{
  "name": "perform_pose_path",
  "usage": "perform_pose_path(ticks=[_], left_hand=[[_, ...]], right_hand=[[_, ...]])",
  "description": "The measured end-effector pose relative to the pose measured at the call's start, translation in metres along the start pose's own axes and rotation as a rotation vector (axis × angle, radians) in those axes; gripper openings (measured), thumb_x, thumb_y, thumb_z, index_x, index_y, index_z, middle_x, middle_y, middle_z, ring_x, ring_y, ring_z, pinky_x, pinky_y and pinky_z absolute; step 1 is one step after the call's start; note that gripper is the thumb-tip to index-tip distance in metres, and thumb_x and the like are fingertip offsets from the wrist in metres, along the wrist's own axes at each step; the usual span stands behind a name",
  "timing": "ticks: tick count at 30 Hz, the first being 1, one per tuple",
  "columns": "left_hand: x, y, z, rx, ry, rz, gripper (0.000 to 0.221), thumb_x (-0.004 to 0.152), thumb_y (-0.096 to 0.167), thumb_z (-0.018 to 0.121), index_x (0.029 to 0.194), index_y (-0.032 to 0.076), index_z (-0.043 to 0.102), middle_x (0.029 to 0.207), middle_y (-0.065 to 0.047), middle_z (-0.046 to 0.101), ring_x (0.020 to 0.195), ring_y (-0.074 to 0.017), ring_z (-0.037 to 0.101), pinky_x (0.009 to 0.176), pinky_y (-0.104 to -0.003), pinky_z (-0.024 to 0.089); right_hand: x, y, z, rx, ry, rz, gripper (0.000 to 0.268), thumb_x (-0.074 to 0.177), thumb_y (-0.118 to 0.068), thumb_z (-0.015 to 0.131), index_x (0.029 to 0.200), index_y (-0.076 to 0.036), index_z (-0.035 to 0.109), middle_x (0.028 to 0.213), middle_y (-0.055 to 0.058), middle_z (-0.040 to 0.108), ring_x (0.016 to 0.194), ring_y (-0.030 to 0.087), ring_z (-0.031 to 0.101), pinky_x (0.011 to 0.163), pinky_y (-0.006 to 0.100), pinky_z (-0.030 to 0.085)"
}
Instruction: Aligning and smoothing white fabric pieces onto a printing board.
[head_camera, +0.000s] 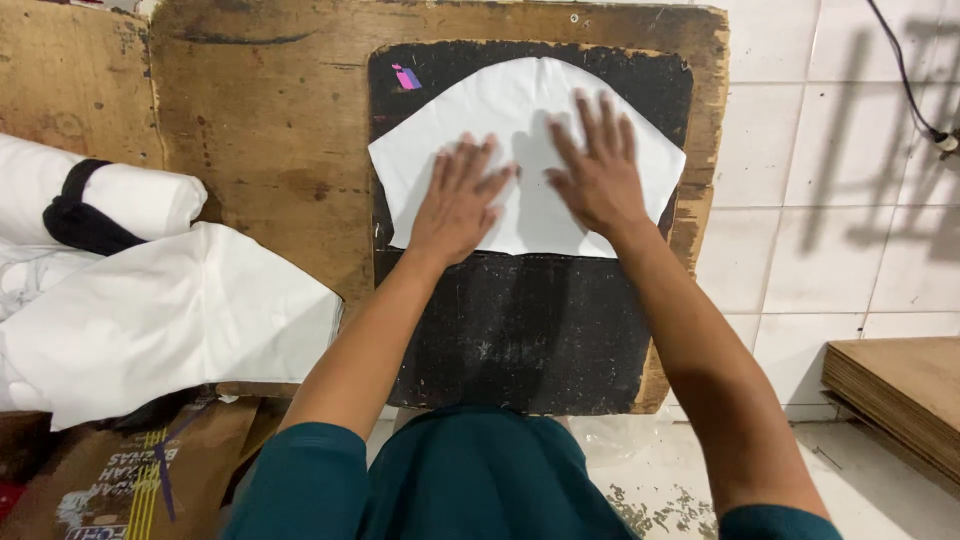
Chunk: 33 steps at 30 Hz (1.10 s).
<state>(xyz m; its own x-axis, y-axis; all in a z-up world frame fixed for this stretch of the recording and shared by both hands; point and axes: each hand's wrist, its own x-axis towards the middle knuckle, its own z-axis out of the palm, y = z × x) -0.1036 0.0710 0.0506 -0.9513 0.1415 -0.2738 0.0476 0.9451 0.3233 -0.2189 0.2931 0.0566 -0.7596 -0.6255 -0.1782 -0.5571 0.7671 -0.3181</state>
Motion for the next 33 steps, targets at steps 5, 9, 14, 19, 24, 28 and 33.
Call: perform_pose_path(ticks=[5, 9, 14, 19, 24, 28, 33], left_hand=[[-0.035, 0.018, 0.005, 0.105, -0.242, 0.201, 0.063, 0.105, 0.061, 0.028, 0.161, 0.033, 0.035, 0.174, -0.007, 0.015, 0.159, -0.0358, 0.005, 0.127, -0.059, 0.002], [-0.091, 0.002, 0.083, 0.068, 0.061, 0.297, 0.066, 0.105, 0.059, 0.033, 0.165, 0.034, 0.021, 0.175, -0.003, 0.01, 0.16, -0.0368, 0.003, 0.125, -0.061, 0.001], [-0.082, 0.005, 0.031, -0.024, -0.02, 0.015, 0.073, 0.097, 0.064, 0.048, 0.157, 0.023, 0.044, 0.165, -0.016, 0.031, 0.15, -0.0478, 0.026, 0.121, -0.063, 0.023], [-0.077, -0.019, -0.004, 0.02, 0.081, -0.513, 0.086, 0.097, 0.062, 0.053, 0.162, 0.009, 0.034, 0.162, -0.032, 0.027, 0.147, -0.0577, 0.025, 0.118, -0.071, 0.021], [-0.028, -0.01, 0.036, -0.288, 0.137, -0.31, 0.071, 0.095, 0.029, 0.066, 0.156, 0.001, 0.044, 0.161, -0.032, 0.034, 0.151, -0.0531, 0.024, 0.124, -0.062, 0.012], [0.022, -0.023, 0.051, -0.034, 0.258, -0.071, 0.072, 0.095, 0.048, 0.06, 0.159, 0.02, 0.041, 0.167, -0.015, 0.03, 0.154, -0.0436, 0.023, 0.123, -0.062, 0.018], [-0.013, -0.065, -0.019, -0.077, 0.461, -0.52, 0.06, 0.089, 0.049, 0.07, 0.137, 0.013, 0.066, 0.135, -0.016, 0.065, 0.13, -0.042, 0.057, 0.111, -0.059, 0.037]], right_hand=[[-0.04, -0.007, 0.054, -0.348, -0.15, -0.389, 0.07, 0.105, -0.062, 0.033, 0.165, -0.026, 0.029, 0.176, 0.008, 0.012, 0.16, 0.036, 0.004, 0.127, 0.058, 0.002], [-0.107, -0.012, 0.081, -0.156, -0.009, -0.437, 0.073, 0.101, -0.071, 0.026, 0.162, -0.031, 0.032, 0.174, 0.005, 0.017, 0.159, 0.035, 0.013, 0.125, 0.061, 0.008], [-0.09, 0.007, 0.026, -0.048, -0.135, -0.212, 0.066, 0.088, -0.055, 0.069, 0.144, -0.02, 0.061, 0.16, 0.021, 0.044, 0.148, 0.045, 0.037, 0.122, 0.067, 0.019], [-0.059, 0.088, 0.016, -0.227, 0.193, 0.419, 0.072, 0.104, -0.055, 0.055, 0.138, 0.009, 0.055, 0.132, 0.043, 0.048, 0.127, 0.06, 0.044, 0.113, 0.068, 0.022], [-0.025, 0.008, 0.037, -0.055, 0.1, -0.113, 0.08, 0.096, -0.035, 0.066, 0.163, -0.004, 0.034, 0.164, 0.034, 0.027, 0.15, 0.057, 0.019, 0.117, 0.072, 0.017], [0.022, -0.015, 0.059, -0.143, -0.082, -0.242, 0.071, 0.102, -0.06, 0.034, 0.165, -0.03, 0.022, 0.175, 0.008, 0.006, 0.16, 0.035, 0.0, 0.126, 0.063, -0.003], [0.07, 0.01, 0.043, -0.178, 0.039, -0.41, 0.07, 0.097, -0.073, 0.033, 0.159, -0.039, 0.036, 0.174, 0.003, 0.019, 0.16, 0.032, 0.015, 0.128, 0.06, 0.007]])
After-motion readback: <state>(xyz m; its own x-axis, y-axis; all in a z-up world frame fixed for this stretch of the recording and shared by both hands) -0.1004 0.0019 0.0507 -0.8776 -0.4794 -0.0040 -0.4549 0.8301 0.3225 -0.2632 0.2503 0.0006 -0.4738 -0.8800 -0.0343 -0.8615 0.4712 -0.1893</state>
